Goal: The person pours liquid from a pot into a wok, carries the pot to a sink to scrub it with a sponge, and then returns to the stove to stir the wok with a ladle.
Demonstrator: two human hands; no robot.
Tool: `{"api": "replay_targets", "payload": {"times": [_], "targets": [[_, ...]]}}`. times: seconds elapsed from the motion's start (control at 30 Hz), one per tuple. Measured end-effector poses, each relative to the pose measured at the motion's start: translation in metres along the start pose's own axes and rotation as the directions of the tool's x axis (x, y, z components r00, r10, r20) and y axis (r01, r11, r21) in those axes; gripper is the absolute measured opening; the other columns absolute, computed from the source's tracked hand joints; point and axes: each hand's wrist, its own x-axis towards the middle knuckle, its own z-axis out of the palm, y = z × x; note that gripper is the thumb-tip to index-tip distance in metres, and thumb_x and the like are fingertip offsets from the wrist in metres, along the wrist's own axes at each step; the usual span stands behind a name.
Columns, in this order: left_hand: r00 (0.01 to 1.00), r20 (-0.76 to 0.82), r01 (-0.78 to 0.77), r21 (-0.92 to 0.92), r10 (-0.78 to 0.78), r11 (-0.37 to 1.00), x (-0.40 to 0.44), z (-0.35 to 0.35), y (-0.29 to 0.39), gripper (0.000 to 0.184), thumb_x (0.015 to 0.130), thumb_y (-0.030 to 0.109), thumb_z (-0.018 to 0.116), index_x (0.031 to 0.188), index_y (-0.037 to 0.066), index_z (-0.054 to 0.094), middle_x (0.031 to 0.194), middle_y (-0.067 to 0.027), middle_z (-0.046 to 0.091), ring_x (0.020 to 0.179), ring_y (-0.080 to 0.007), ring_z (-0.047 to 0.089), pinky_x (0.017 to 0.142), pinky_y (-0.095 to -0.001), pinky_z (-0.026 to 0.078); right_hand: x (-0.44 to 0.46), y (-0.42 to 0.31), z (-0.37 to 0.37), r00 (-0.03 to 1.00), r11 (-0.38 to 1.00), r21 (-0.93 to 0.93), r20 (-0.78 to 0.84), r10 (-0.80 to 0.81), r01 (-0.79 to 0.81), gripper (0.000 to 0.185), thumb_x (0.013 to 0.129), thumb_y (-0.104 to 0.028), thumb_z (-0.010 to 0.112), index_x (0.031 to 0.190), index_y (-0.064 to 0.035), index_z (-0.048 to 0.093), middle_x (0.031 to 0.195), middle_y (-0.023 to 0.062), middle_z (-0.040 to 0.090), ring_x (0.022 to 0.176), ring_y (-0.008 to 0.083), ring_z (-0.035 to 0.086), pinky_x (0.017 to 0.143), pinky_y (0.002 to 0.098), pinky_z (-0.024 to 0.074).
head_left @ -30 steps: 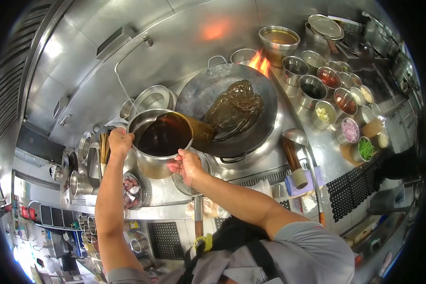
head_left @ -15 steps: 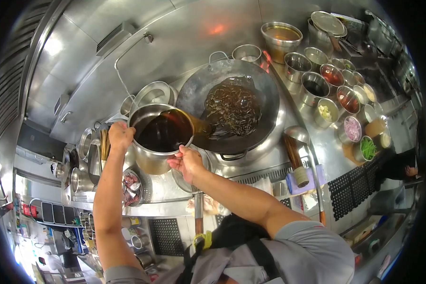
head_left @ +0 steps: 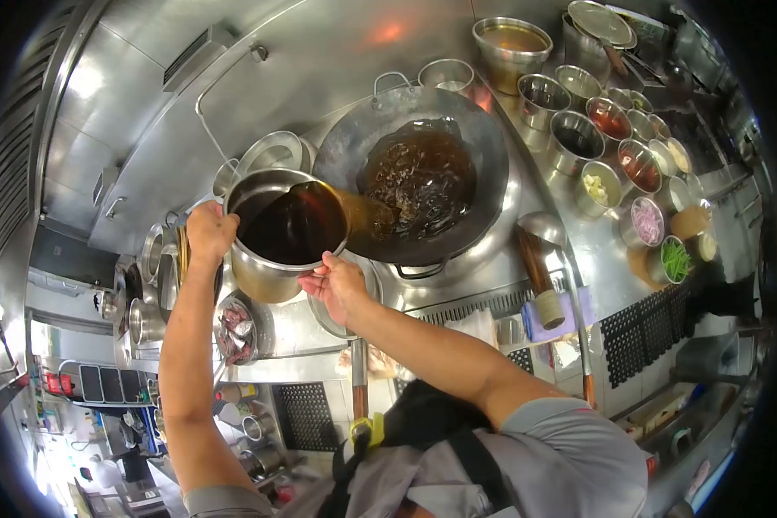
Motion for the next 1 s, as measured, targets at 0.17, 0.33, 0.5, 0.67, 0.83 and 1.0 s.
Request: {"api": "replay_targets", "payload": {"times": [0.17, 0.33, 0.5, 0.67, 0.83, 1.0], "targets": [[0.999, 0.037, -0.028, 0.017, 0.028, 0.999, 0.001, -0.006, 0.011, 0.028, 0.066, 0.021, 0.067, 0.061, -0.001, 0.052, 0.063, -0.0243, 0.058, 0.064, -0.0406, 0.059, 0.064, -0.0448, 0.047, 0.005, 0.003, -0.007, 0.998, 0.998, 0.052, 0.060, 0.033, -0.036, 0.021, 0.098, -0.025, 0.051, 0.091, -0.0053, 0.049, 0.088, 0.0115, 0.055, 0.080, 0.0296, 0.063, 0.077, 0.0421, 0.0541], [0.997, 0.046, -0.066, 0.081, 0.063, 0.995, -0.001, -0.011, 0.028, 0.028, 0.067, 0.021, 0.066, 0.061, -0.001, 0.051, 0.062, -0.0238, 0.057, 0.063, -0.0403, 0.058, 0.064, -0.0451, 0.047, 0.006, 0.003, -0.010, 0.995, 0.995, 0.086, 0.085, 0.049, -0.056, 0.020, 0.097, -0.023, 0.052, 0.096, -0.0037, 0.048, 0.089, 0.0104, 0.052, 0.080, 0.0299, 0.063, 0.076, 0.0435, 0.0546], [0.996, 0.050, -0.074, 0.115, 0.068, 0.991, 0.003, -0.011, 0.043, 0.027, 0.067, 0.020, 0.066, 0.062, -0.001, 0.050, 0.061, -0.0234, 0.056, 0.063, -0.0404, 0.057, 0.063, -0.0448, 0.047, 0.003, 0.000, -0.011, 0.996, 0.989, 0.137, 0.072, 0.050, -0.059, 0.020, 0.097, -0.022, 0.052, 0.095, -0.0025, 0.048, 0.089, 0.0123, 0.052, 0.081, 0.0313, 0.063, 0.076, 0.0434, 0.0554], [0.992, 0.061, -0.119, 0.145, 0.111, 0.982, 0.007, -0.010, 0.052, 0.026, 0.067, 0.019, 0.065, 0.062, -0.001, 0.050, 0.060, -0.0228, 0.055, 0.060, -0.0405, 0.056, 0.063, -0.0446, 0.047, 0.009, -0.001, -0.011, 0.996, 0.986, 0.147, 0.036, 0.081, -0.085, 0.027, 0.100, -0.023, 0.047, 0.082, -0.0044, 0.052, 0.080, 0.0138, 0.060, 0.084, 0.0337, 0.067, 0.076, 0.0420, 0.0551], [0.983, 0.092, -0.174, 0.165, 0.160, 0.971, 0.012, -0.010, 0.062, 0.026, 0.067, 0.019, 0.065, 0.063, -0.001, 0.049, 0.060, -0.0230, 0.053, 0.059, -0.0407, 0.053, 0.061, -0.0450, 0.046, 0.009, -0.002, -0.012, 0.993, 0.979, 0.173, 0.041, 0.107, -0.112, 0.023, 0.100, -0.023, 0.047, 0.092, -0.0017, 0.050, 0.085, 0.0152, 0.059, 0.083, 0.0323, 0.066, 0.075, 0.0413, 0.0558], [0.975, 0.110, -0.210, 0.165, 0.193, 0.964, 0.017, -0.008, 0.066, 0.028, 0.069, 0.019, 0.065, 0.063, -0.002, 0.048, 0.060, -0.0236, 0.051, 0.058, -0.0412, 0.050, 0.060, -0.0451, 0.044, 0.015, 0.000, -0.018, 0.986, 0.968, 0.207, 0.113, 0.120, -0.141, 0.025, 0.098, -0.022, 0.050, 0.107, 0.0011, 0.046, 0.090, 0.0136, 0.053, 0.082, 0.0311, 0.065, 0.072, 0.0409, 0.0559]]}}
